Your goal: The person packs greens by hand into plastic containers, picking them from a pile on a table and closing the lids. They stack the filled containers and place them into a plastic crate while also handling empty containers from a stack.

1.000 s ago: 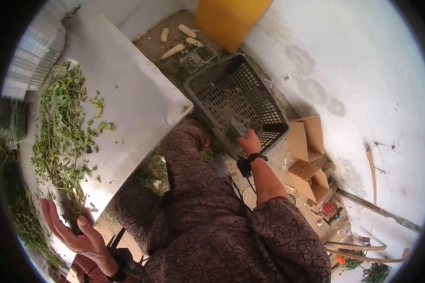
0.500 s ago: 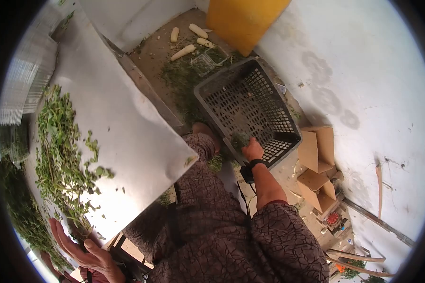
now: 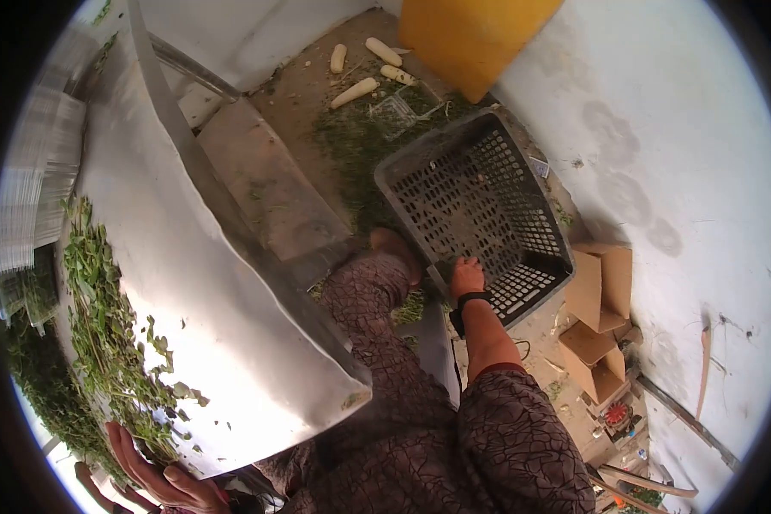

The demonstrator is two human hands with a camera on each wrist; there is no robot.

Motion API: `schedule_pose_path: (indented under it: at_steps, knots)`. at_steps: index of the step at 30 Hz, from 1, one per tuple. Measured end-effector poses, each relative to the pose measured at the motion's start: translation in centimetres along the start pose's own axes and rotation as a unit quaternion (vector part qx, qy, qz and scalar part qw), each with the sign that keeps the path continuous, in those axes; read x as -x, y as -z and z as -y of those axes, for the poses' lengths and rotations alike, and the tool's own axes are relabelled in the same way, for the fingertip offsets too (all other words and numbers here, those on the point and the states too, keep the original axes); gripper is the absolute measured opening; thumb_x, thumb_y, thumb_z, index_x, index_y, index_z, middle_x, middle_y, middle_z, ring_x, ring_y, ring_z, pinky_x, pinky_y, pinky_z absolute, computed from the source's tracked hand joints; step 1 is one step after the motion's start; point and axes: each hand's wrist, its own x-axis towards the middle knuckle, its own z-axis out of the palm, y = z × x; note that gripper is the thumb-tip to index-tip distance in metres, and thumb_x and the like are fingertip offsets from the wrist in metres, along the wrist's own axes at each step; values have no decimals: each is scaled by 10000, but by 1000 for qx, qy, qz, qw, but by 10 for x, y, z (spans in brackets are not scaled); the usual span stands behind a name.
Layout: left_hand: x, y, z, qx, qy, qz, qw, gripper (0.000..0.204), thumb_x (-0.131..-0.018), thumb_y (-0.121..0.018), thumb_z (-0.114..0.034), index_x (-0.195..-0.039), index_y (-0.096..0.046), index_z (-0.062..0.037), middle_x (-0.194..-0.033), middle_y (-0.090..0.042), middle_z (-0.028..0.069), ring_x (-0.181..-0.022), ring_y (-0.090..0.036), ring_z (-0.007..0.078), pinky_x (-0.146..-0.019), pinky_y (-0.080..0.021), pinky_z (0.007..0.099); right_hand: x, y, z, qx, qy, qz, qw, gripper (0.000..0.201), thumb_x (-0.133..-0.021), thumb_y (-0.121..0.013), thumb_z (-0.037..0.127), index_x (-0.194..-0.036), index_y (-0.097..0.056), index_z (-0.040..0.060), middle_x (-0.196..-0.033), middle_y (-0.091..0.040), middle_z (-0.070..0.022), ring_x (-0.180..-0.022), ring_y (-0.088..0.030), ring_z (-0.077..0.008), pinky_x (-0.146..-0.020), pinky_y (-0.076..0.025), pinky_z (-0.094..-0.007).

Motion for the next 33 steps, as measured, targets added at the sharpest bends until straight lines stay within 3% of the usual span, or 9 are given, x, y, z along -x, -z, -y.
schedule_pose_path:
  at_steps: [8,11,13,20,22,23,28,30,33]
  knots:
    - [-4,7,-11,-17,20,25,999,600,-959,-226,-409,-1303,-397,51,-1377,-377,226,-1289,-349,373,-1076,-254,472,-7,2,-1,-23,57,78,995,355,-760,-619,41,-1086,-482,15,-1163,-499,-203,-1057,-552,-356,-810,-510,-419]
    - [-9,16,-21,-119,19,97,988,603,-958,-220,-408,-1302,-397,54,-1369,-390,225,-1278,-366,373,-1073,-264,466,-6,5,5,5,19,23,1000,289,-809,-598,109,-1070,-507,21,-1041,-565,-159,-901,-631,-296,-741,-532,-384]
    - [-4,4,-11,-30,23,12,999,599,-957,-227,-405,-1294,-408,56,-1355,-408,227,-1265,-384,375,-1068,-275,468,-7,13,1,-5,27,32,999,282,-817,-580,97,-1077,-501,26,-1043,-567,-151,-900,-633,-305,-755,-528,-391]
    - [-4,9,-11,-73,29,34,996,574,-954,-271,-387,-1282,-430,56,-1347,-421,229,-1253,-398,378,-1061,-286,474,-7,24,-19,-89,6,32,996,315,-828,-532,98,-1125,-494,0,-1115,-557,-178,-977,-601,-348,-806,-508,-420]
    - [-5,10,-15,-109,28,53,992,580,-960,-211,-386,-1318,-358,45,-1377,-388,199,-1288,-378,336,-1084,-280,447,2,44,-20,-122,20,73,990,346,-819,-512,108,-1143,-497,-12,-1142,-558,-214,-1009,-571,-384,-839,-487,-441]
    - [-1,1,-9,-40,31,9,999,597,-954,-238,-401,-1301,-372,66,-1357,-394,233,-1267,-390,372,-1070,-297,459,7,50,-21,-120,22,69,990,346,-819,-512,108,-1143,-497,-12,-1142,-558,-214,-1009,-571,-384,-839,-487,-441]
    - [3,-12,1,27,23,-67,997,628,-922,-337,-419,-1225,-452,119,-1298,-424,299,-1209,-436,417,-1008,-365,477,31,65,-25,-234,3,23,972,323,-773,-577,165,-1032,-580,-26,-1007,-600,-281,-998,-563,-417,-838,-453,-449]
    - [1,-10,-9,71,41,-67,994,651,-915,-367,-444,-1219,-452,125,-1298,-420,307,-1199,-445,423,-984,-383,467,30,57,-42,-265,101,-46,958,280,-791,-559,218,-931,-584,-22,-898,-608,-272,-908,-563,-450,-767,-463,-477]
    - [2,-12,-13,167,82,-66,980,671,-888,-445,-468,-1216,-460,118,-1310,-408,311,-1212,-428,435,-1003,-352,475,34,88,-48,-349,149,-141,914,175,-789,-548,140,-864,-577,-16,-798,-593,-254,-782,-573,-437,-662,-460,-446]
